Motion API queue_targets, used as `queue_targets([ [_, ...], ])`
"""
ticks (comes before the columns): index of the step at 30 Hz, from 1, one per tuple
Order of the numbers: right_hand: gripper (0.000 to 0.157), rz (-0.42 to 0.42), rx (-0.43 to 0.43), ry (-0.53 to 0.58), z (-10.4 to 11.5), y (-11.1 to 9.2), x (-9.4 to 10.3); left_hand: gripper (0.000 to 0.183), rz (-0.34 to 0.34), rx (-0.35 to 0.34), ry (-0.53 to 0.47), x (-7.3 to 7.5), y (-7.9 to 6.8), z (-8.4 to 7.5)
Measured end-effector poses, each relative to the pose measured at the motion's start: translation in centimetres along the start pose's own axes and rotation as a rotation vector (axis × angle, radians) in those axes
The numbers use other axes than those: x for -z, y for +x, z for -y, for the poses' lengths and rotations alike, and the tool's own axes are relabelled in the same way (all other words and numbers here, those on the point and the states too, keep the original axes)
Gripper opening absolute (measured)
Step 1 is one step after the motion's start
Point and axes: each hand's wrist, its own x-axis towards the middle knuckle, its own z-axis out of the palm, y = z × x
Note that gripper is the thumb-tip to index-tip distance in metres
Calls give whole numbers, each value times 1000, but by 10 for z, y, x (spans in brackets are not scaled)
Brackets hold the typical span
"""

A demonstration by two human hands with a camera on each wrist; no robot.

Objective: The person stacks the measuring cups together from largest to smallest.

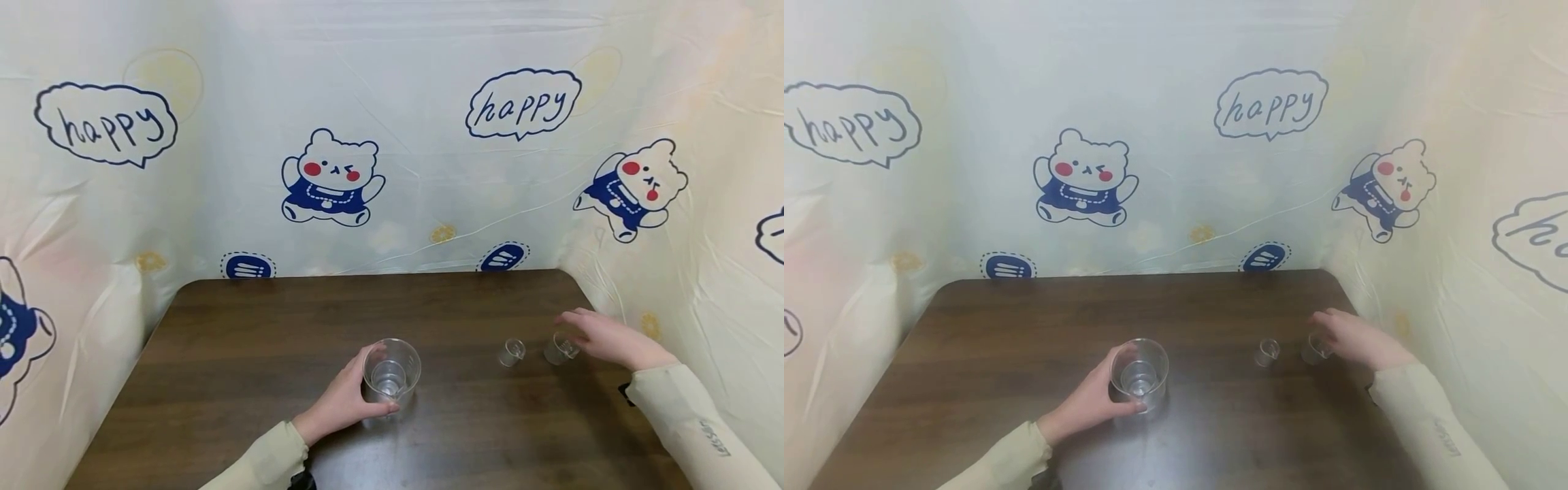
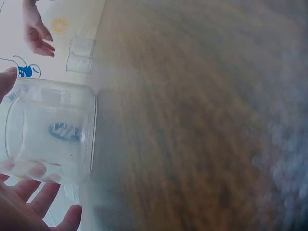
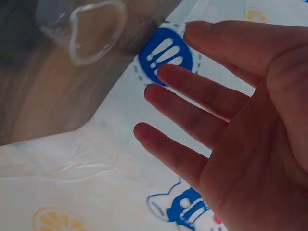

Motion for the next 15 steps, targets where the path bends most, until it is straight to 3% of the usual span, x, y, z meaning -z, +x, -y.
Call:
queue_targets([
  [8, 34, 42, -75, 12, -17, -10, -14, 102, 6, 13, -5, -1, -2, 1],
  [15, 51, 86, -116, 44, -30, -13, -24, 101, 2, -7, -5, 0, -1, 2],
])
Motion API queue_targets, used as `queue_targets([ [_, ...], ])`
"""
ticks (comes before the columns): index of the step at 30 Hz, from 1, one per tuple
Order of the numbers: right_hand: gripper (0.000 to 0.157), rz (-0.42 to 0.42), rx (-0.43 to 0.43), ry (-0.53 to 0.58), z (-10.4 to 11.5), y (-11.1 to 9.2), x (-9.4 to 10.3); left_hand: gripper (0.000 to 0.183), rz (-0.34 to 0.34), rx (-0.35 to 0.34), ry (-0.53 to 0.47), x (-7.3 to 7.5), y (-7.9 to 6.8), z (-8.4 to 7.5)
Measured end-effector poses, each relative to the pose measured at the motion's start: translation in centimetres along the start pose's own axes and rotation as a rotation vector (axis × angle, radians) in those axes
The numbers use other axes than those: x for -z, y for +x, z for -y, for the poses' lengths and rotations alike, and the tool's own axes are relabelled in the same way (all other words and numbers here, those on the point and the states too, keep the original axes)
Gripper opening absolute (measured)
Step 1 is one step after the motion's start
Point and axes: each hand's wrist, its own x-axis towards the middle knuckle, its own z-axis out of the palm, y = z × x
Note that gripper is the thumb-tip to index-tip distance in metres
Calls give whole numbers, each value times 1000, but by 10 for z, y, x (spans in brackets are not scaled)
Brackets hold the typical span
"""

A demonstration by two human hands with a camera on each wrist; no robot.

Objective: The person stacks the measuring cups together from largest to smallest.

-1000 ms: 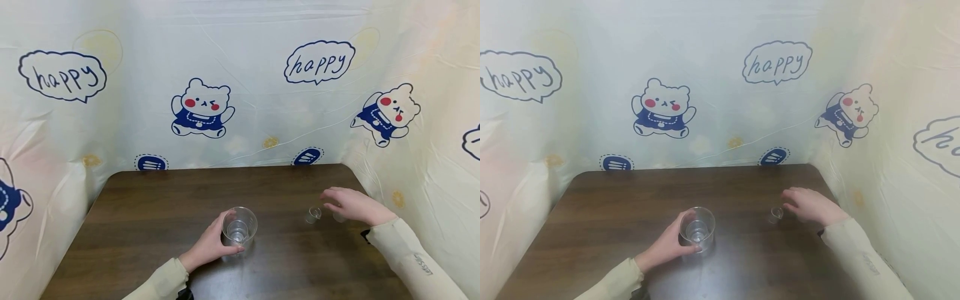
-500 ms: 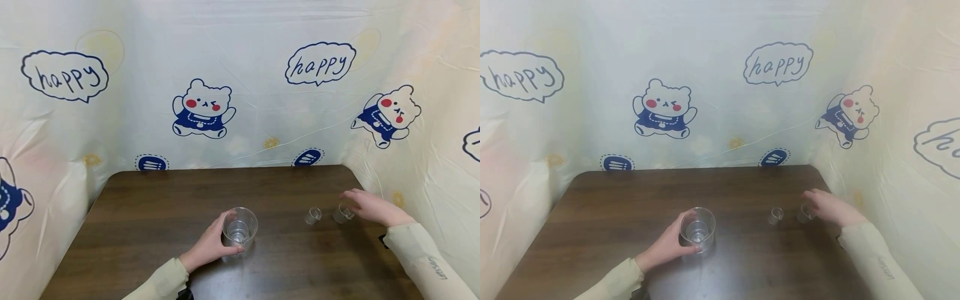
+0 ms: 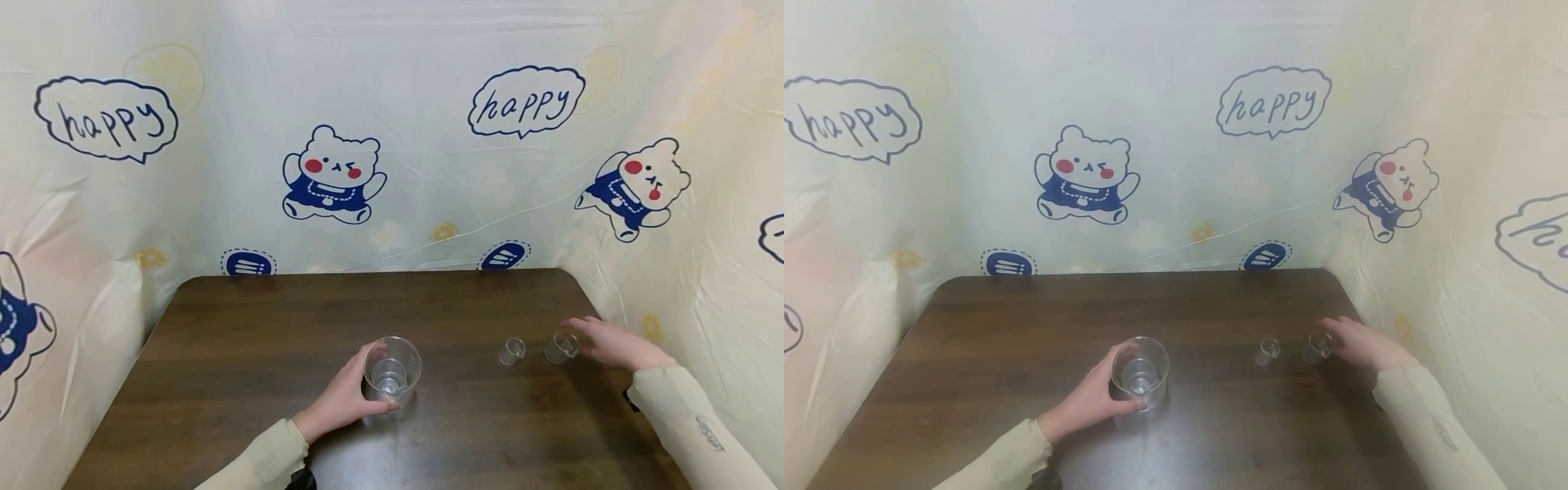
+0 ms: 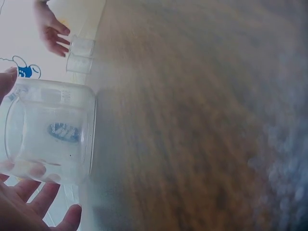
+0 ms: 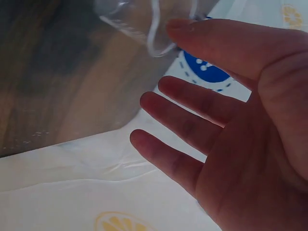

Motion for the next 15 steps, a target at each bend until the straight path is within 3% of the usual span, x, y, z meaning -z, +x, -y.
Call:
queue_targets([
  [15, 71, 51, -13, 80, -15, 4, -20, 100, -3, -22, 3, 0, 1, 1],
])
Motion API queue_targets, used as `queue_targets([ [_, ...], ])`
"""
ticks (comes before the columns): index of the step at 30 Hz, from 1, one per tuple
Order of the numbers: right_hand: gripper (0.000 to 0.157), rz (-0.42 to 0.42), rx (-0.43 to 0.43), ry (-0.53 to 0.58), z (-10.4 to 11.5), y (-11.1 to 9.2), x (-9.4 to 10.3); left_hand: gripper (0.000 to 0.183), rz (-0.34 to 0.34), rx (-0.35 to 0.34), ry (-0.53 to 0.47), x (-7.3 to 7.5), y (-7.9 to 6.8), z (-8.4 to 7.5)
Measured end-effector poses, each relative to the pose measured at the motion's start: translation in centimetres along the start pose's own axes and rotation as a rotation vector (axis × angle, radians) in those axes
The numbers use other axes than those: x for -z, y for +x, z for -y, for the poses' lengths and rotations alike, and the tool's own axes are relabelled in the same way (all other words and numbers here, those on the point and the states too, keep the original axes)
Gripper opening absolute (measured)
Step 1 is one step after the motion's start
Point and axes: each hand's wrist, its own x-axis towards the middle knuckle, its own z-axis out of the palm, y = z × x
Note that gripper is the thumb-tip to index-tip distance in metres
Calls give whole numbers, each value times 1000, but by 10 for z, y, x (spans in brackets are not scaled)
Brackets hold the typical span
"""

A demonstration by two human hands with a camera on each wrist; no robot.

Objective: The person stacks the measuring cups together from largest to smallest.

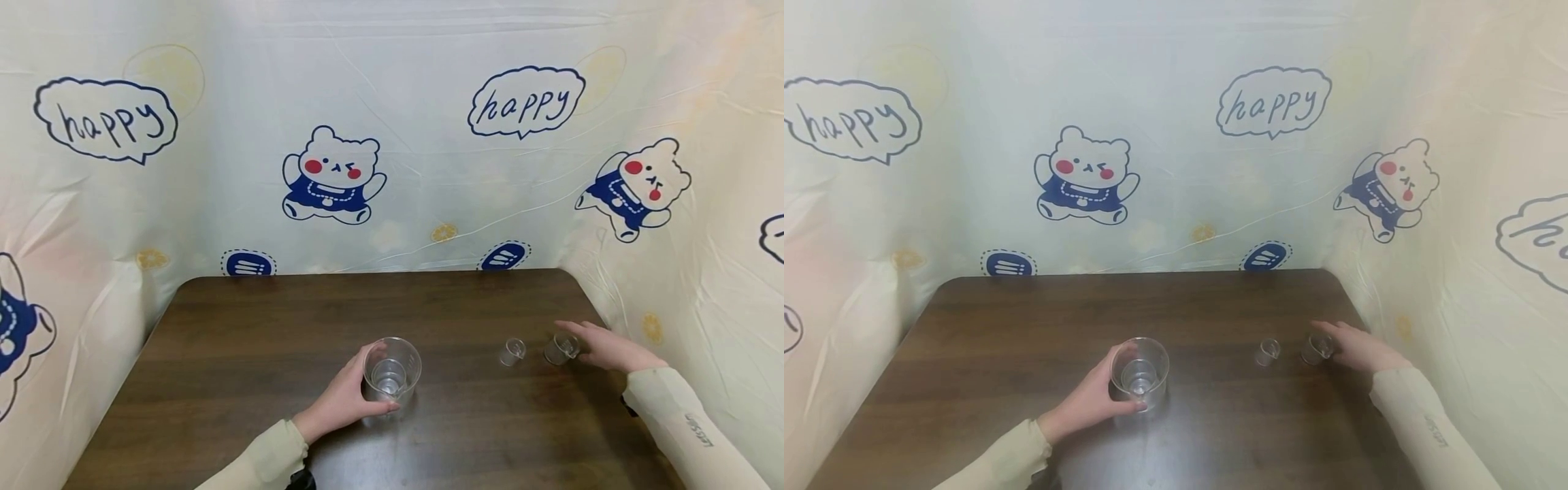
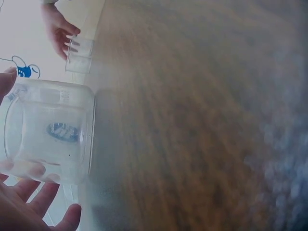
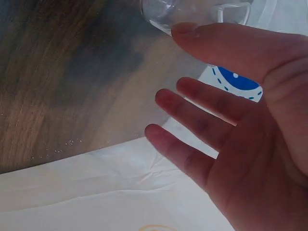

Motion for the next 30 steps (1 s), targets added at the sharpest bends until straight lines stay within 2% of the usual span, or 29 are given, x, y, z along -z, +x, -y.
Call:
queue_targets([
  [9, 65, -67, 99, -59, -4, 4, -7, 101, 1, -2, 4, 0, 0, 0],
  [15, 65, -72, 102, -42, 1, 4, -6, 101, -3, -7, 20, 1, -1, 0],
  [23, 55, -42, 85, -35, 9, 8, -3, 101, -2, -12, 15, 2, 0, 1],
  [30, 53, -24, 81, -35, 8, 9, -3, 101, 7, 6, 4, 2, -1, -1],
])
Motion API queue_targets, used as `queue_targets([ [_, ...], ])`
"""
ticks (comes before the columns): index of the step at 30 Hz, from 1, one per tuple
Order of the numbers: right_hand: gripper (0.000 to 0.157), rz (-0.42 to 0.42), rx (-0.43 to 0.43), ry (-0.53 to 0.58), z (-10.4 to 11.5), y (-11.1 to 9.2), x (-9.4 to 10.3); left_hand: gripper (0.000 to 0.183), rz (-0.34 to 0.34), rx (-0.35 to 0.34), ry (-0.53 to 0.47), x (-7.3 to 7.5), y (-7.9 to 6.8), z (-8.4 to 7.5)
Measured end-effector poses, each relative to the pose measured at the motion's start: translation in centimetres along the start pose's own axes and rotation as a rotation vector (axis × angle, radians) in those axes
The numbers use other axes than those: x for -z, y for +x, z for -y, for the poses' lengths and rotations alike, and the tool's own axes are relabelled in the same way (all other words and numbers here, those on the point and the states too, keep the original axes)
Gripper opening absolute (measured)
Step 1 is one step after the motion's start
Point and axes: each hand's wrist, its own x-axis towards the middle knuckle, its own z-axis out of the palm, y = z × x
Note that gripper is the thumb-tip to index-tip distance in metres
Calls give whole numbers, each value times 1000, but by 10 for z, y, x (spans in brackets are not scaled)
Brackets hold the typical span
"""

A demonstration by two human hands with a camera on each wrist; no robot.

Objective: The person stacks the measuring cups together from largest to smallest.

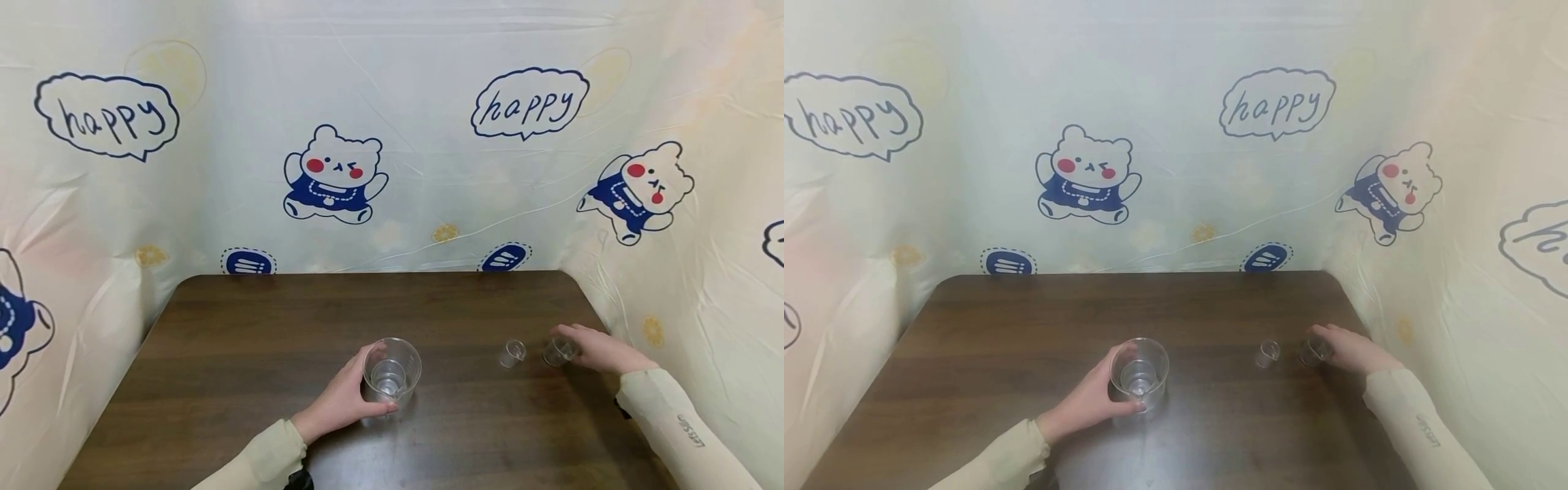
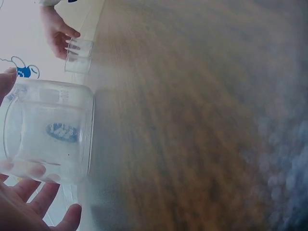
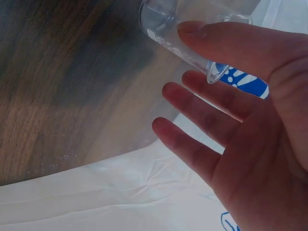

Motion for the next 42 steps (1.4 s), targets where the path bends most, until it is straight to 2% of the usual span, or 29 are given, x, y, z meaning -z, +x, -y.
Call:
queue_targets([
  [9, 48, 31, -46, -2, 1, 0, 1, 102, 6, 5, -12, 0, -1, 0],
  [18, 45, 24, -43, -29, 11, -3, 13, 103, 1, 7, 4, 0, -1, 0],
  [31, 40, 47, -70, -12, 35, -5, 37, 104, 9, 9, 13, 2, 1, -1],
  [42, 40, 73, -68, -43, 58, 0, 46, 104, 10, 23, 5, 0, 0, 0],
])
